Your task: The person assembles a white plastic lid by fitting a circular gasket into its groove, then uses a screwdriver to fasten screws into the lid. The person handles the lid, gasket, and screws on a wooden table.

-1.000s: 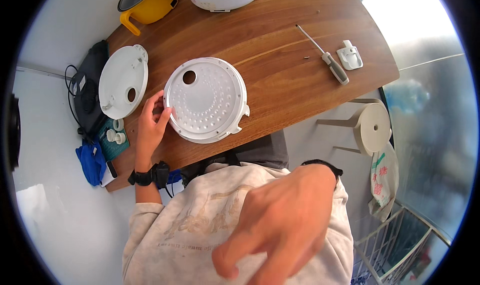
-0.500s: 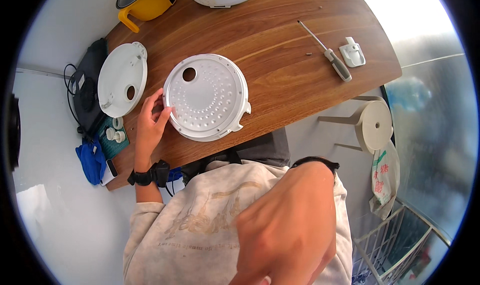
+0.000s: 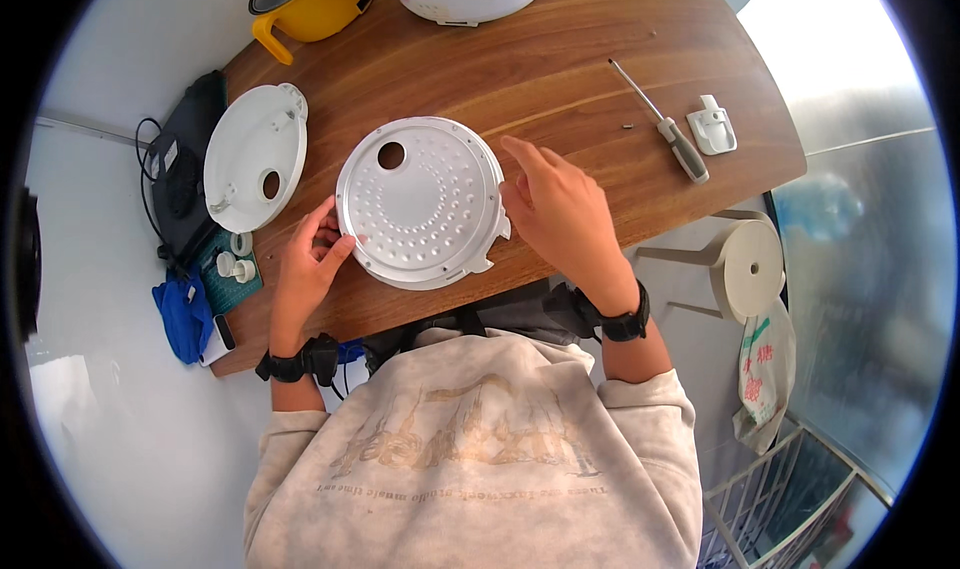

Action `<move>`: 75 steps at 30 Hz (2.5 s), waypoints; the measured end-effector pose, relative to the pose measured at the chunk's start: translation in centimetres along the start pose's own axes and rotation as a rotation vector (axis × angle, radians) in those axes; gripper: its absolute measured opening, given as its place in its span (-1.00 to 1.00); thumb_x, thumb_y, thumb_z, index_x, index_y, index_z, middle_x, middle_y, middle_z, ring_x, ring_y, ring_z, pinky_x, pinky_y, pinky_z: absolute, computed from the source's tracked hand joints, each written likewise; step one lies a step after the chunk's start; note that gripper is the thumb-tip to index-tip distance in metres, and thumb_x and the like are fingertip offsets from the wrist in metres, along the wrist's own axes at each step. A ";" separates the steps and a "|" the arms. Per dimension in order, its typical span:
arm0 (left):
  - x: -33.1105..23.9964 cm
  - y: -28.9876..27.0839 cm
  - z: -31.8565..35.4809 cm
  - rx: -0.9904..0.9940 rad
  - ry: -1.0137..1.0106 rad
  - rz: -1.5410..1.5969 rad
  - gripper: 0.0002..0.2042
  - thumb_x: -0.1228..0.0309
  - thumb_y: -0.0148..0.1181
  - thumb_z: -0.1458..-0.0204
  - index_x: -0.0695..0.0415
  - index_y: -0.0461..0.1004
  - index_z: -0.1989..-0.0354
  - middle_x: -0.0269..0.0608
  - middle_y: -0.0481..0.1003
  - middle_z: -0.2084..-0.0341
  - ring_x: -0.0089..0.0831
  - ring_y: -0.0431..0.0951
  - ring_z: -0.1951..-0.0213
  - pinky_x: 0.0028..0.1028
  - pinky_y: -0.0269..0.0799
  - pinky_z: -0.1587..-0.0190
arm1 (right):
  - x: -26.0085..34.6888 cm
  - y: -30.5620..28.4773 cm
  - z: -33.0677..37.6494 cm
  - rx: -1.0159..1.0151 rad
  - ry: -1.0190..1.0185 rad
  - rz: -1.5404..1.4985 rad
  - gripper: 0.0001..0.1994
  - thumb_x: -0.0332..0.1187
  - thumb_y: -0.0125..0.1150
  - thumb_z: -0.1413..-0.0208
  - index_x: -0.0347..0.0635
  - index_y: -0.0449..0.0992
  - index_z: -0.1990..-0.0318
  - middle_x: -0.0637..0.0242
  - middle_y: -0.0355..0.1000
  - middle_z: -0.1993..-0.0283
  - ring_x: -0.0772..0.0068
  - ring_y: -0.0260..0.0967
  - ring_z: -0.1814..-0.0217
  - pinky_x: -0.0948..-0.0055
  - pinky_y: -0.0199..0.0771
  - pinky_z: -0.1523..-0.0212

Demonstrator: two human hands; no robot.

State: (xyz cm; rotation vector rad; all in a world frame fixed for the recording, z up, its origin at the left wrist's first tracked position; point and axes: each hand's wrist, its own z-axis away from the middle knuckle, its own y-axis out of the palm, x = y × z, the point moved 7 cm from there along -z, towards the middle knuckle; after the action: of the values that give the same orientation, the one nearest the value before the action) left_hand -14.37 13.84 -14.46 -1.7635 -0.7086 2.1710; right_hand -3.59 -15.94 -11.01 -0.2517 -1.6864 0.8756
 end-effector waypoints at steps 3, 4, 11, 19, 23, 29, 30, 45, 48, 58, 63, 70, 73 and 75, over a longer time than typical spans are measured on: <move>0.0 -0.1 0.1 0.014 0.006 0.003 -0.42 0.37 0.39 -0.12 0.31 0.38 -0.30 -0.17 0.49 0.09 -0.46 0.53 0.15 -0.49 0.54 0.17 | -1.0 1.7 0.3 0.068 0.014 0.045 -0.52 -0.33 0.26 -0.15 -0.17 0.44 -0.25 0.21 0.48 0.29 0.14 0.51 0.22 0.22 0.51 0.17; -0.1 -0.1 0.2 0.015 0.017 -0.002 -0.41 0.37 0.39 -0.12 0.32 0.37 -0.30 -0.17 0.49 0.08 -0.46 0.52 0.15 -0.49 0.54 0.17 | -1.1 2.0 0.5 0.085 0.029 0.037 -0.51 -0.33 0.26 -0.15 -0.18 0.43 -0.26 0.21 0.47 0.28 0.13 0.51 0.21 0.21 0.51 0.17; -0.5 0.0 0.3 0.090 0.008 -0.065 -0.37 0.42 0.36 -0.14 0.32 0.29 -0.37 -0.20 0.42 0.02 -0.47 0.48 0.08 -0.53 0.54 0.09 | -0.9 2.1 0.8 0.131 -0.002 -0.122 -0.53 -0.44 0.25 -0.13 -0.25 0.45 -0.24 0.16 0.45 0.27 0.15 0.49 0.25 0.26 0.52 0.19; -0.2 0.0 0.3 0.095 -0.025 0.005 -0.40 0.43 0.32 -0.19 0.33 0.28 -0.38 -0.27 0.38 0.10 -0.56 0.46 0.15 -0.57 0.50 0.09 | -0.4 1.9 1.6 0.116 -0.002 -0.228 -0.56 -0.46 0.27 -0.13 -0.33 0.47 -0.19 0.17 0.48 0.24 0.19 0.48 0.31 0.32 0.51 0.22; 0.0 0.1 0.1 0.112 -0.054 -0.054 -0.39 0.44 0.30 -0.20 0.31 0.26 -0.40 -0.31 0.37 0.18 -0.62 0.44 0.20 -0.60 0.45 0.14 | -0.5 2.0 1.9 0.126 0.023 -0.200 -0.54 -0.45 0.28 -0.13 -0.34 0.45 -0.20 0.19 0.48 0.22 0.22 0.47 0.34 0.33 0.50 0.23; 0.1 0.4 -0.4 0.069 -0.040 0.052 -0.39 0.48 0.27 -0.22 0.29 0.21 -0.43 -0.31 0.41 0.21 -0.60 0.47 0.24 -0.59 0.45 0.15 | -0.3 1.9 2.6 0.091 -0.018 -0.210 -0.58 -0.46 0.28 -0.14 -0.33 0.46 -0.17 0.20 0.48 0.22 0.28 0.47 0.37 0.36 0.50 0.25; 0.0 0.4 -0.4 0.055 -0.035 0.086 -0.39 0.49 0.27 -0.22 0.29 0.22 -0.43 -0.30 0.42 0.21 -0.59 0.49 0.24 -0.59 0.46 0.14 | -0.3 1.8 2.7 0.104 0.006 -0.228 -0.58 -0.45 0.28 -0.14 -0.32 0.46 -0.17 0.21 0.48 0.22 0.29 0.47 0.37 0.37 0.51 0.25; -1.4 0.0 -0.4 0.009 0.059 -0.048 -0.45 0.48 0.25 -0.22 0.21 0.30 -0.40 -0.20 0.46 -0.06 -0.51 0.52 0.09 -0.52 0.52 0.06 | -0.3 1.8 3.0 0.131 0.039 -0.262 -0.68 -0.47 0.24 -0.16 -0.27 0.51 -0.07 0.22 0.49 0.25 0.32 0.48 0.41 0.39 0.51 0.31; -0.9 -0.5 -0.4 -0.018 0.076 -0.055 -0.46 0.47 0.21 -0.25 0.16 0.28 -0.42 -0.15 0.48 -0.11 -0.47 0.52 0.09 -0.47 0.52 0.02 | -0.5 1.7 3.0 0.090 0.036 -0.230 -0.70 -0.47 0.23 -0.16 -0.25 0.51 -0.06 0.23 0.48 0.29 0.31 0.48 0.41 0.39 0.49 0.32; 1.5 -0.6 -0.4 -0.015 -0.077 0.141 -0.62 0.49 0.23 -0.24 0.23 0.44 -0.22 -0.23 0.58 0.22 -0.53 0.56 0.23 -0.51 0.52 0.09 | -1.0 2.5 1.6 0.041 0.055 -0.207 -0.62 -0.41 0.26 -0.16 -0.25 0.48 -0.14 0.21 0.47 0.30 0.27 0.46 0.37 0.36 0.48 0.28; 1.0 -0.6 -0.4 -0.035 -0.077 0.150 -0.63 0.47 0.26 -0.24 0.28 0.46 -0.20 -0.30 0.54 0.29 -0.58 0.54 0.27 -0.56 0.53 0.13 | -0.6 2.6 1.6 0.061 0.074 -0.250 -0.59 -0.44 0.26 -0.17 -0.30 0.46 -0.17 0.21 0.46 0.28 0.36 0.45 0.40 0.39 0.49 0.29; 1.3 -0.4 -0.6 -0.071 -0.065 0.210 -0.60 0.50 0.30 -0.19 0.27 0.50 -0.21 -0.30 0.57 0.29 -0.59 0.55 0.26 -0.55 0.52 0.13 | -0.5 2.6 1.8 0.018 0.087 -0.383 -0.62 -0.50 0.25 -0.16 -0.28 0.48 -0.15 0.24 0.43 0.27 0.46 0.44 0.43 0.47 0.48 0.32; 1.4 -0.4 -0.7 -0.074 -0.045 0.209 -0.60 0.51 0.30 -0.19 0.27 0.50 -0.21 -0.29 0.57 0.28 -0.59 0.55 0.25 -0.55 0.53 0.12 | -0.4 2.5 1.9 0.020 0.075 -0.368 -0.64 -0.50 0.24 -0.18 -0.26 0.48 -0.14 0.24 0.43 0.23 0.49 0.47 0.41 0.49 0.49 0.31; 1.4 -0.5 -0.7 -0.079 -0.043 0.240 -0.59 0.51 0.31 -0.19 0.26 0.50 -0.22 -0.29 0.57 0.27 -0.59 0.55 0.25 -0.55 0.53 0.11 | -0.6 2.6 2.0 0.042 0.100 -0.442 -0.66 -0.51 0.22 -0.20 -0.26 0.48 -0.14 0.25 0.43 0.21 0.51 0.48 0.38 0.49 0.50 0.30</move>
State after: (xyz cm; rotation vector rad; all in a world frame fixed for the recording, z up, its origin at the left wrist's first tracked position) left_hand -14.06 15.09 -15.46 -1.9355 -0.6283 2.3707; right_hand -5.98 -15.32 -13.26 0.1046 -1.5462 0.5559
